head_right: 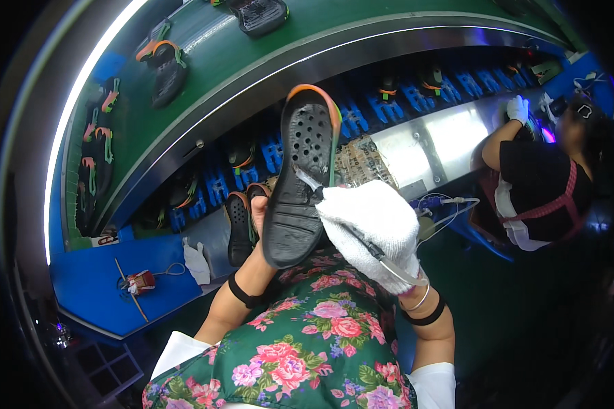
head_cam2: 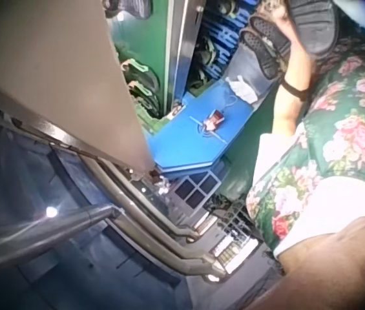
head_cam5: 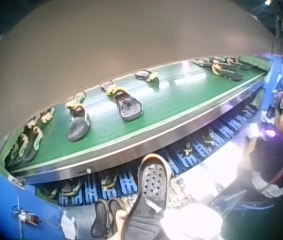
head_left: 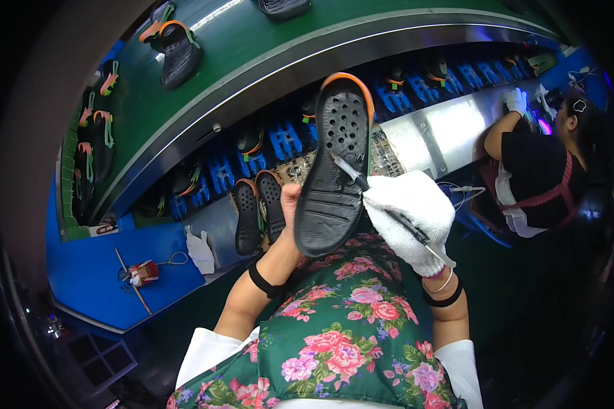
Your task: Apply adhesive or primer to the bottom of shoe soles using a brush.
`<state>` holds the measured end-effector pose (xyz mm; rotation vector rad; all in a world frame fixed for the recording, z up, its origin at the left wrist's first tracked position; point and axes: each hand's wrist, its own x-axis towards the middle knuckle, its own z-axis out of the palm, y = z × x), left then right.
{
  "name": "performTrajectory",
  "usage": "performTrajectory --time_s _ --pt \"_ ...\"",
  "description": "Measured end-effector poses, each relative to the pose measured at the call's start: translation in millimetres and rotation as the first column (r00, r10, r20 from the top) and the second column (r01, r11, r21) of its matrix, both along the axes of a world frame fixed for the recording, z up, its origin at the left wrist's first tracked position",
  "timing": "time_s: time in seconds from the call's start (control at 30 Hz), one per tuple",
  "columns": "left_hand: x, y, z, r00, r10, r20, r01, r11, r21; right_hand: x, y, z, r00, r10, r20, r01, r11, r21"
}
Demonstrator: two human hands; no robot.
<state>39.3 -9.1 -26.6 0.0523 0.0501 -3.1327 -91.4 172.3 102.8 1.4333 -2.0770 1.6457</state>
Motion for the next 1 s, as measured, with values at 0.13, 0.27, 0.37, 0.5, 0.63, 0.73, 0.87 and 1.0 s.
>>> performTrajectory --time_s 0.13,0.27,0.37,0.5,0.63,0.73,0.87,1.0 --pt "-31 33 48 0.957 0.067 0.282 -0.016 0.984 -0.180 -3 1 1 0.999 -0.033 -0.023 0.033 0.999 0.020" --pt "-31 35 47 0.978 -0.002 0.210 0.020 0.996 -0.082 -17 0 5 0.991 0.037 -0.131 -0.038 0.999 -0.010" --pt "-21 36 27 0.997 -0.049 0.064 0.041 0.992 0.116 -21 -10 13 0.984 0.080 -0.158 -0.081 0.997 -0.002" --pt "-16 45 19 0.985 -0.002 0.172 0.014 0.998 -0.068 -14 -20 17 0.970 -0.020 -0.241 0.026 0.999 0.021" --pt "-13 46 13 1.000 -0.025 -0.019 0.025 1.000 0.002 -2 -17 22 0.973 0.116 -0.199 -0.111 0.993 0.033" --pt "-19 44 19 0.995 -0.017 0.103 0.019 1.000 -0.011 -13 -15 9 0.990 0.099 -0.097 -0.103 0.994 -0.040" --pt "-18 44 19 0.968 0.011 0.249 0.047 0.973 -0.224 -7 -14 2 0.993 0.027 -0.117 -0.035 0.997 -0.065" --pt "-18 36 7 0.996 -0.039 0.084 0.044 0.997 -0.057 -4 -15 7 0.993 0.092 -0.080 -0.097 0.993 -0.062"
